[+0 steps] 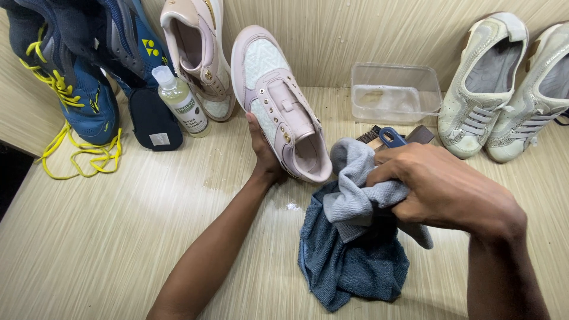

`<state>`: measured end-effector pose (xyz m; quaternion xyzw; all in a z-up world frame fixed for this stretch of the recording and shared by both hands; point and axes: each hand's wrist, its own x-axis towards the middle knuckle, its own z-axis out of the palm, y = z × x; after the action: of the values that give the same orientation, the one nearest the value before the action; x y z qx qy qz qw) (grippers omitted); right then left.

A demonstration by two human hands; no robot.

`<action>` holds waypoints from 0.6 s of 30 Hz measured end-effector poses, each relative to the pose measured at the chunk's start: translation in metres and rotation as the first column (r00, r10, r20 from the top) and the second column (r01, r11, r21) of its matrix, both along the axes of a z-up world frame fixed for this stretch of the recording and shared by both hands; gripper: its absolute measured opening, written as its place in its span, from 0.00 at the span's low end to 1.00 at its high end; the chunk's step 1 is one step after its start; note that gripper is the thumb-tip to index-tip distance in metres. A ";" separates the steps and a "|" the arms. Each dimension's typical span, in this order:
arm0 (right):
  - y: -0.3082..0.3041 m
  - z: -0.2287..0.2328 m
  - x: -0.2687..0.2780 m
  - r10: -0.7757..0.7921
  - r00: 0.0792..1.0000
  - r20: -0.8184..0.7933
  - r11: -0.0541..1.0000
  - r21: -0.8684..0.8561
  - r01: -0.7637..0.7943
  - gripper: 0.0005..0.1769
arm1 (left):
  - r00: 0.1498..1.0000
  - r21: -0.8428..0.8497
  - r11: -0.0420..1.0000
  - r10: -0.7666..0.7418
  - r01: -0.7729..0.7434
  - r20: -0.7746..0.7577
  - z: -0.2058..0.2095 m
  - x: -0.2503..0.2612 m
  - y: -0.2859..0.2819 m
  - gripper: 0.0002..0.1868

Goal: The person cleans a light pink sneaker using a blue brush and a gray cloth. They scrub the interior and exterior surfaces, wipe with the cloth, and use a small wooden brush to clean the inner lining and tongue area.

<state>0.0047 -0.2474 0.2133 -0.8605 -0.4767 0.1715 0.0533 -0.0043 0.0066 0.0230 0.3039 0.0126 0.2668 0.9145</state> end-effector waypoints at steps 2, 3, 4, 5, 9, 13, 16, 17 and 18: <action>-0.012 -0.002 0.002 -0.041 0.998 -0.057 0.975 -0.220 0.027 0.03 | 0.999 -0.043 0.998 -0.034 0.036 0.026 -0.004 -0.002 0.000 0.47; -0.018 -0.003 0.003 -0.099 0.990 -0.100 0.903 -0.428 0.047 0.07 | 0.996 -0.081 0.994 -0.071 0.076 0.054 -0.006 -0.001 0.001 0.45; -0.021 -0.005 0.008 -0.099 0.990 -0.099 0.904 -0.425 0.048 0.07 | 0.996 -0.079 0.994 -0.071 0.076 0.056 -0.005 0.001 0.001 0.45; -0.024 -0.007 0.011 -0.044 0.982 -0.184 0.953 -0.303 -0.014 0.17 | 0.995 -0.027 0.997 -0.074 0.076 0.063 -0.007 0.000 0.000 0.45; -0.002 0.001 0.009 0.058 0.998 0.038 0.907 0.416 -0.068 0.40 | 0.959 -0.094 0.963 -0.237 0.253 0.153 -0.031 0.005 -0.006 0.45; 0.031 -0.021 -0.004 -0.042 0.985 -0.169 0.912 0.395 0.107 0.66 | 0.916 -0.047 0.917 -0.389 0.395 0.100 -0.019 -0.003 -0.020 0.50; 0.045 -0.036 -0.008 -0.086 0.936 -0.342 0.965 0.206 0.164 0.65 | 0.942 0.141 0.937 -0.330 0.318 0.064 0.001 -0.010 -0.027 0.45; 0.048 -0.029 -0.012 -0.202 0.915 -0.349 0.948 0.165 0.272 0.57 | 0.974 0.313 0.924 -0.198 0.222 -0.105 0.009 -0.015 -0.029 0.39; 0.052 -0.022 -0.016 -0.315 0.882 -0.351 0.918 0.123 0.377 0.51 | 0.969 0.486 0.861 -0.032 0.151 -0.243 0.017 -0.020 -0.030 0.40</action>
<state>-0.0111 -0.1956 0.1912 -0.8829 -0.3136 0.2524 0.2415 -0.0238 -0.0234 0.0401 0.5594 0.0324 0.1805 0.8083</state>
